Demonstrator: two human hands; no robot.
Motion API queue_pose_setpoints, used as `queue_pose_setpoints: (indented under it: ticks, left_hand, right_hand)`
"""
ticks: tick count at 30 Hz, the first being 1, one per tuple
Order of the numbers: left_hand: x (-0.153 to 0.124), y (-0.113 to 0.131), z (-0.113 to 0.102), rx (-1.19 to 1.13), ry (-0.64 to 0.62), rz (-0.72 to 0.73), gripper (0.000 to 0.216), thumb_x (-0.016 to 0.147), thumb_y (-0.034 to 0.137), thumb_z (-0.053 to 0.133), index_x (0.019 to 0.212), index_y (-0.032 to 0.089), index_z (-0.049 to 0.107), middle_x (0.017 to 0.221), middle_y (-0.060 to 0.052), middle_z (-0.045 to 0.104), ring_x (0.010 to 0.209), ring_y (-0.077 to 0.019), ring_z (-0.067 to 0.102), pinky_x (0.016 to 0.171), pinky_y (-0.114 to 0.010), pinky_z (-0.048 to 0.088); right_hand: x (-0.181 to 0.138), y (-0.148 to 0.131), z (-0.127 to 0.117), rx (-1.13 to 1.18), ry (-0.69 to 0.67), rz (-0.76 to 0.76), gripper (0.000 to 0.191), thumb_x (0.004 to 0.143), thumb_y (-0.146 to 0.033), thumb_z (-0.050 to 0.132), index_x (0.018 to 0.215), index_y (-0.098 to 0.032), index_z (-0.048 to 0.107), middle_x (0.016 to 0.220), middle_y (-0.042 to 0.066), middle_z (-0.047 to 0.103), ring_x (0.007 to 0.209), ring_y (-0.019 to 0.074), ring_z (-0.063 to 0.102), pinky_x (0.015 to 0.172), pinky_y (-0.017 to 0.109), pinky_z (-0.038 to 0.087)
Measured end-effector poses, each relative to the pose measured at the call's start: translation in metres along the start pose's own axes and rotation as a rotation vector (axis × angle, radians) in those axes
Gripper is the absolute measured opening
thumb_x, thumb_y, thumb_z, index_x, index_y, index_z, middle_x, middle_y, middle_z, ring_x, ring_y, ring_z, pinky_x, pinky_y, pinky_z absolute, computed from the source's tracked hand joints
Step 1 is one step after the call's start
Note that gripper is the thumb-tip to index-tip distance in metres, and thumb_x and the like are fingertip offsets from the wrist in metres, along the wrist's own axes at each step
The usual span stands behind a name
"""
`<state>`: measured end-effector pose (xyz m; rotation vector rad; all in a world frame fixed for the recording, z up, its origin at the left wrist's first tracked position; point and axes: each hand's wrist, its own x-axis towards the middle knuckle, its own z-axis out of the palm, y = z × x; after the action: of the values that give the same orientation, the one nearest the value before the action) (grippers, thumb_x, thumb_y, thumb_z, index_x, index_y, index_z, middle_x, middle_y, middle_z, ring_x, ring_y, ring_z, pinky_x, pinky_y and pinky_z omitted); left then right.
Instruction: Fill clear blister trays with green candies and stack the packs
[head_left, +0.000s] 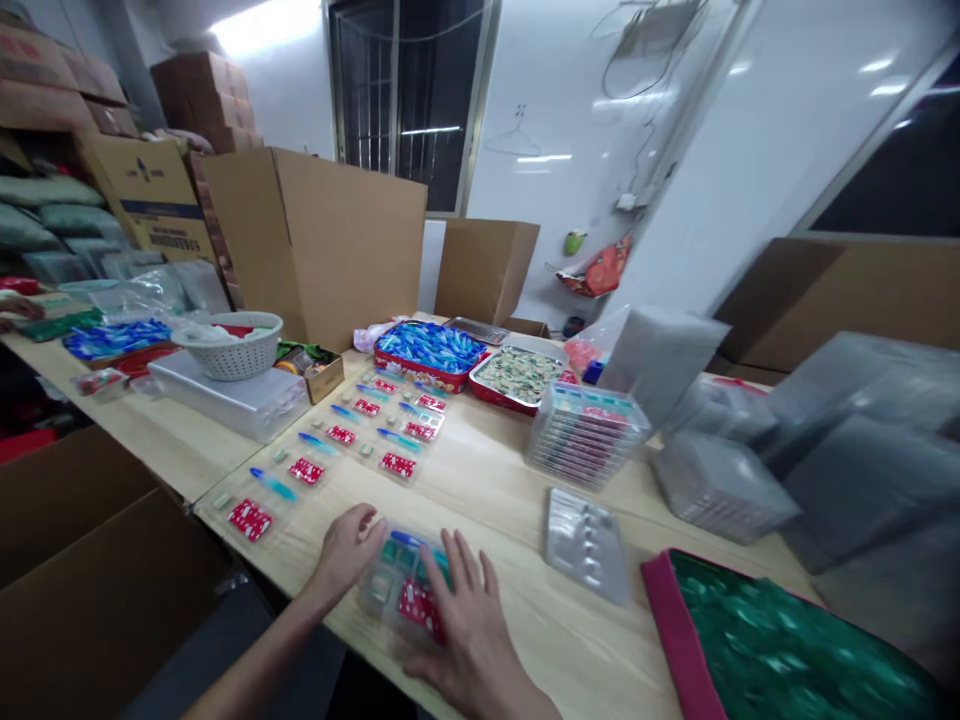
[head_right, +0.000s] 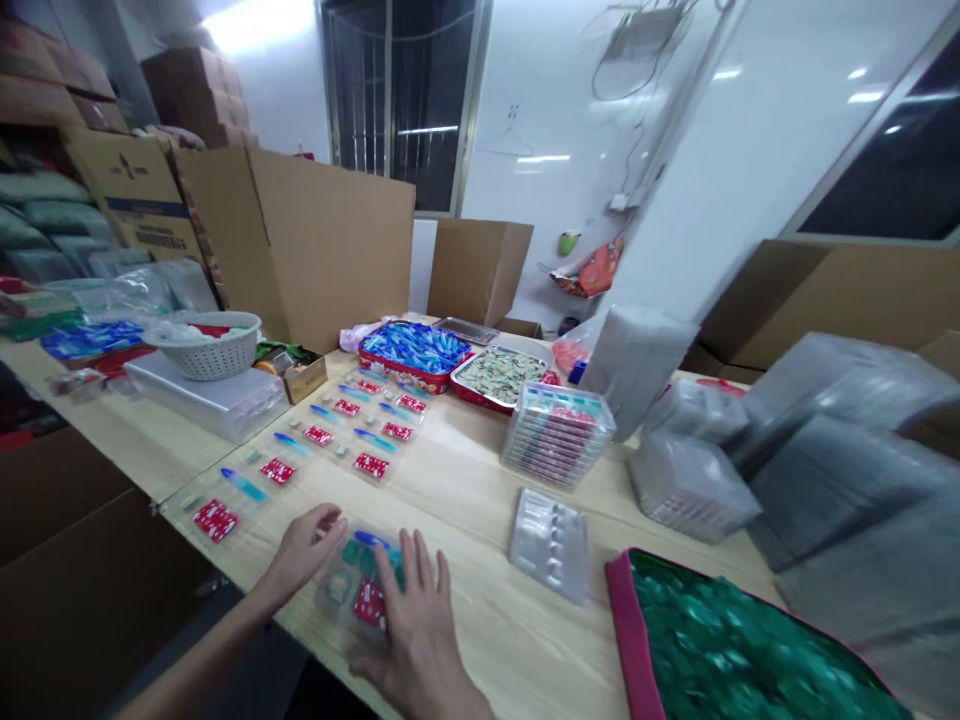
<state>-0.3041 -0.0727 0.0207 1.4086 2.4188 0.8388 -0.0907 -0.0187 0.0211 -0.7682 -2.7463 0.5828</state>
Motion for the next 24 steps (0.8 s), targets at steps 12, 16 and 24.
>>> queue_pose_setpoints:
  ticks: [12, 16, 24]
  left_hand:
    - [0.161, 0.016, 0.019, 0.364, -0.099, 0.316, 0.057, 0.088, 0.043, 0.045, 0.139, 0.018, 0.038, 0.150, -0.013, 0.032, 0.140, -0.0316, 0.020, 0.110, -0.055, 0.016]
    - [0.176, 0.012, 0.033, 0.420, -0.150, 0.374, 0.055, 0.089, 0.045, 0.042, 0.138, 0.020, 0.040, 0.149, -0.012, 0.034, 0.140, -0.0287, 0.023, 0.110, -0.053, 0.018]
    - [0.140, 0.017, 0.045, 0.565, -0.136, 0.368, 0.058, 0.091, 0.045, 0.034, 0.140, 0.015, 0.039, 0.149, -0.014, 0.034, 0.138, -0.0317, 0.026, 0.108, -0.055, 0.020]
  right_hand:
    - [0.071, 0.081, -0.040, -0.166, -0.151, 0.156, 0.103, 0.058, -0.037, 0.077, 0.146, -0.020, 0.027, 0.152, 0.022, 0.019, 0.140, 0.0373, 0.014, 0.110, 0.058, 0.010]
    - [0.110, 0.127, -0.065, -0.213, -0.116, 0.186, 0.097, 0.063, -0.039, 0.075, 0.145, -0.016, 0.029, 0.152, 0.022, 0.019, 0.141, 0.0350, 0.014, 0.110, 0.056, 0.012]
    - [0.086, 0.106, -0.060, -0.149, 0.076, 0.259, 0.083, 0.073, -0.024, 0.072, 0.143, -0.011, 0.031, 0.150, 0.025, 0.022, 0.141, 0.0337, 0.016, 0.111, 0.054, 0.015]
